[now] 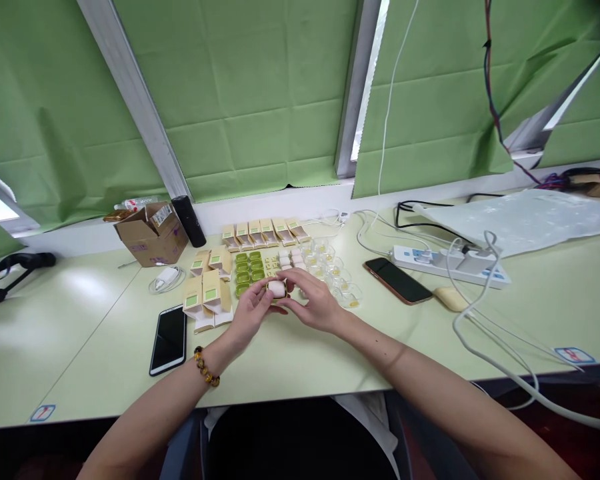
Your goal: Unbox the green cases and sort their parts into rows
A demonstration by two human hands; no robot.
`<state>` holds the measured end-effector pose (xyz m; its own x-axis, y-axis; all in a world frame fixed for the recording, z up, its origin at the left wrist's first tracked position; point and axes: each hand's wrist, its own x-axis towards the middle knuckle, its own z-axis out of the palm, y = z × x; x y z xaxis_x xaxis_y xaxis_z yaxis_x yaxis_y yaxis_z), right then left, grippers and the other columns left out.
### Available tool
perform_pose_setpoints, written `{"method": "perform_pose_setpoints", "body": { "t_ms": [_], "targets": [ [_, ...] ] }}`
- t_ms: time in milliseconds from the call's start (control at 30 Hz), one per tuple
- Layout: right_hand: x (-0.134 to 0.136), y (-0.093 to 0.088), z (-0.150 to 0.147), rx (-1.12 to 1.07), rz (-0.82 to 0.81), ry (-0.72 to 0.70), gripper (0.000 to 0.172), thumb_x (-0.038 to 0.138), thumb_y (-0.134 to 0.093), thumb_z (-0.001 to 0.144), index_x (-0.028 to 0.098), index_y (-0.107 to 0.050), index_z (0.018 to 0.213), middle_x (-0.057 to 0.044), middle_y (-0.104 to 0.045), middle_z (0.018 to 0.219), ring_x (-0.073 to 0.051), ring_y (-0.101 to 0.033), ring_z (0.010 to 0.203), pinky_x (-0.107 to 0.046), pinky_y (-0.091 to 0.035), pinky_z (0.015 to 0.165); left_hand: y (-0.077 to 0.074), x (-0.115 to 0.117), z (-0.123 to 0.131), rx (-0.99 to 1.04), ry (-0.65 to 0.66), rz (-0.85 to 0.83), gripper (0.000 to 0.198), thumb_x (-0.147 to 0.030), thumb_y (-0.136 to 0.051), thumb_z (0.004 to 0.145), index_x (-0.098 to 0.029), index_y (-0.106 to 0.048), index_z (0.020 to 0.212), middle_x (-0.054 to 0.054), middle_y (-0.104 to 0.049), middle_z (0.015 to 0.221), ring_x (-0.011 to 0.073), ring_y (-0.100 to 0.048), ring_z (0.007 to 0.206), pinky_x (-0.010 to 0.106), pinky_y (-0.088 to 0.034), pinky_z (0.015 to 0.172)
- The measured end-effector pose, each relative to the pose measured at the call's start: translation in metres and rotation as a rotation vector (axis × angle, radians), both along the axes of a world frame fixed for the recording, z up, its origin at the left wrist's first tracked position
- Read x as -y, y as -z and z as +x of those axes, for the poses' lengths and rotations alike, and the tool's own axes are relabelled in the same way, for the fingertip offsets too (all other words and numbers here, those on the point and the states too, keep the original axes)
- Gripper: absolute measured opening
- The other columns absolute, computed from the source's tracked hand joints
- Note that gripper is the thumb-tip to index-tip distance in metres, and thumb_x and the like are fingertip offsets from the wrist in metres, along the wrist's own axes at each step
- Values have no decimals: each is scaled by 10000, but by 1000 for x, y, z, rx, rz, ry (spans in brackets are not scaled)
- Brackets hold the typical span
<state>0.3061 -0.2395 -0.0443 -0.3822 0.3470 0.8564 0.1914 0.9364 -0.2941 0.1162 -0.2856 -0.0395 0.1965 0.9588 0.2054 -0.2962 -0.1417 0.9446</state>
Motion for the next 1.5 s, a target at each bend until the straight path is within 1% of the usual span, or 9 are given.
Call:
{"method": "perform_pose_setpoints", "body": {
  "t_ms": [100, 267, 467, 700, 833, 1033, 1167, 1333, 1500],
  "targets": [
    [2, -2, 1, -12, -55, 0, 480, 284, -720, 992, 232, -550, 1438, -133, -707, 1178, -198, -665, 790, -453, -649, 817, 0, 0, -3, 97, 64, -45, 513, -492, -819, 898, -155, -716, 1270, 156, -743, 1256, 241, -740, 1026, 392, -645, 889],
    [4, -2, 1, 5, -91, -34, 427, 247, -689, 992, 221, -583, 1404, -151, -679, 1240, -216, -678, 880, -430, -649, 808, -1, 0, -4, 149, 73, -79, 473, -490, -787, 920, -144, -742, 1238, 163, -771, 1202, 277, -744, 1077, 423, -632, 924],
    [2, 4, 1, 85, -49, 21, 393, 237, -602, 1035, 220, -594, 1427, -155, -654, 1275, -279, -677, 1173, -454, -645, 935, 3, -2, 0, -40, -126, -7, 508, -524, -827, 865, -168, -733, 1216, 132, -783, 1188, 264, -750, 1093, 369, -629, 928],
    [-5, 9, 2, 241, 204, 153, 479, 253, -567, 1065, 181, -500, 1534, -194, -665, 1257, -292, -706, 1087, -442, -654, 835, 7, 0, 3, -142, -204, 49, 403, -406, -811, 889, -171, -738, 1209, 137, -765, 1265, 274, -728, 1159, 388, -612, 997],
    [-5, 7, 3, 270, 225, 155, 494, 258, -564, 1072, 179, -475, 1551, -195, -665, 1250, -288, -707, 1073, -424, -652, 804, 6, 1, 1, -191, -220, 70, 392, -365, -812, 884, -182, -751, 1227, 132, -749, 1312, 271, -717, 1195, 410, -559, 1101],
    [-5, 6, 4, 274, 262, 181, 426, 244, -553, 1080, 159, -506, 1495, -191, -680, 1215, -273, -711, 1023, -393, -642, 760, -1, 4, -4, -216, -177, 59, 430, -338, -793, 893, -184, -744, 1291, 121, -779, 1165, 272, -725, 1134, 432, -559, 1092],
    [-5, 7, 5, 293, 285, 194, 410, 236, -557, 1079, 167, -520, 1482, -191, -686, 1206, -272, -715, 1022, -382, -636, 747, -1, 6, -6, -286, -203, 111, 407, -295, -780, 896, -202, -756, 1291, 130, -759, 1254, 286, -723, 1130, 425, -580, 1057],
    [-3, 9, 4, 317, 327, 237, 433, 213, -572, 1072, 178, -503, 1499, -183, -705, 1200, -283, -726, 1030, -397, -643, 771, 4, 8, -9, -358, -309, 243, 360, -244, -783, 884, -234, -788, 1244, 137, -713, 1375, 327, -663, 1274, 453, -520, 1159],
    [0, 7, 2, 333, 371, 268, 357, 205, -555, 1081, 147, -533, 1432, -181, -715, 1188, -275, -734, 1007, -393, -642, 764, 5, 7, -11, -487, -303, 336, 406, -241, -754, 906, -245, -763, 1312, 129, -711, 1392, 328, -662, 1279, 456, -518, 1156]
  ]
}}
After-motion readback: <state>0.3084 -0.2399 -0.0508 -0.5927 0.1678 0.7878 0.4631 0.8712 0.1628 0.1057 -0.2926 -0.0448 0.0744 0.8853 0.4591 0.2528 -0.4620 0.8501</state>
